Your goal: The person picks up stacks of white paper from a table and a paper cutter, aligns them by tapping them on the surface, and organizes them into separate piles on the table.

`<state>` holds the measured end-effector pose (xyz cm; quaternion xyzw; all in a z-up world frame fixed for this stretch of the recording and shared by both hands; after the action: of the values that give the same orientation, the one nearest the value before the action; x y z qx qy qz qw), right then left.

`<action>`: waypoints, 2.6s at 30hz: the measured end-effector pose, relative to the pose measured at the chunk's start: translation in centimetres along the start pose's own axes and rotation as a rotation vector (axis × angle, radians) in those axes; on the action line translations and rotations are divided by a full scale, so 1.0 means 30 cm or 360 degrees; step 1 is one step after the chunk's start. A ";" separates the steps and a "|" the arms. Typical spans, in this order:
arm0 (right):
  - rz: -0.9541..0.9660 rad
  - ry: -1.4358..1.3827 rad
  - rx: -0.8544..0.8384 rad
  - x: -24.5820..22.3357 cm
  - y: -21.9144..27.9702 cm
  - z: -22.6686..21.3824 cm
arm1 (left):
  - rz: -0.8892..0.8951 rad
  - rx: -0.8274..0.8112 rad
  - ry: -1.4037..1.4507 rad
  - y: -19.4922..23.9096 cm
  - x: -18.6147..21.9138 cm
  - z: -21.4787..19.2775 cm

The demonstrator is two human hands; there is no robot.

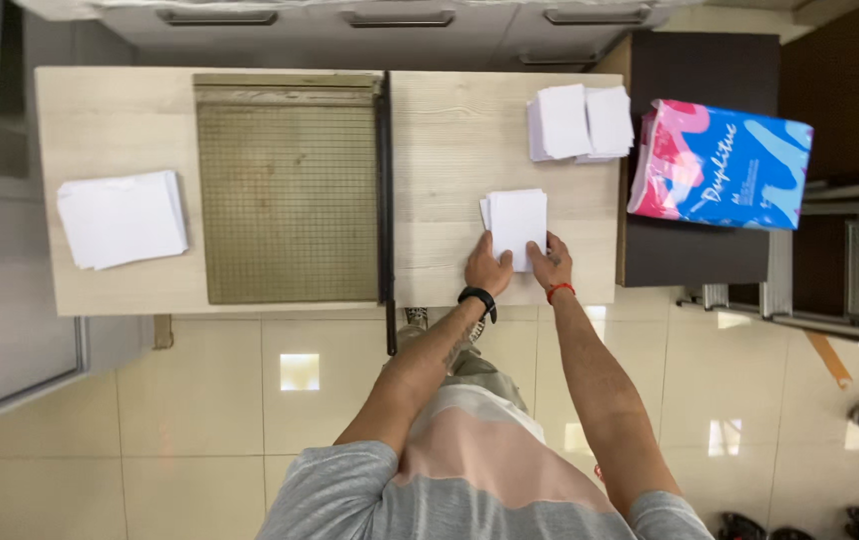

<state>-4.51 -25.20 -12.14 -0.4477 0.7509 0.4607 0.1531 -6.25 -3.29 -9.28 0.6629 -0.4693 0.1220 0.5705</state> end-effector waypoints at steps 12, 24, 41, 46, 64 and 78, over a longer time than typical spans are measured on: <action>0.0079 -0.0029 0.0092 0.208 0.074 -0.338 | 0.0202 -0.0201 -0.0131 0.019 0.138 0.339; -0.0594 -0.0128 -0.0470 0.109 0.563 -0.060 | 0.0846 -0.0179 0.0850 0.720 0.153 -0.158; -0.0503 0.0098 -0.1373 -0.003 0.805 0.811 | 0.1122 -0.0046 0.0096 1.112 -0.347 -0.621; -0.0070 -0.0661 -0.1080 -0.141 1.017 0.880 | 0.0935 -0.0396 0.0042 1.154 -0.596 -1.067; 0.0299 0.0085 -0.0247 -0.339 1.024 1.001 | 0.0680 -0.0401 -0.1442 0.699 -0.816 -1.429; -0.0596 0.0308 0.0285 -0.795 1.279 0.839 | 0.0614 -0.0364 -0.1707 0.635 -0.907 -1.374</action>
<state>-27.15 15.03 11.15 -0.6059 0.7037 0.3109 0.2023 -19.76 47.49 -2.86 0.4687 -0.8152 -0.1804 0.2885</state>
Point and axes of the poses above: each hand's wrist, its own y-axis away from the middle knuckle, its own z-axis out of the palm, x = y × z, the point moved 6 cm from there along -y, towards the middle knuckle, and after that the axes turned 10 degrees about -x, right-handed, at the moved point
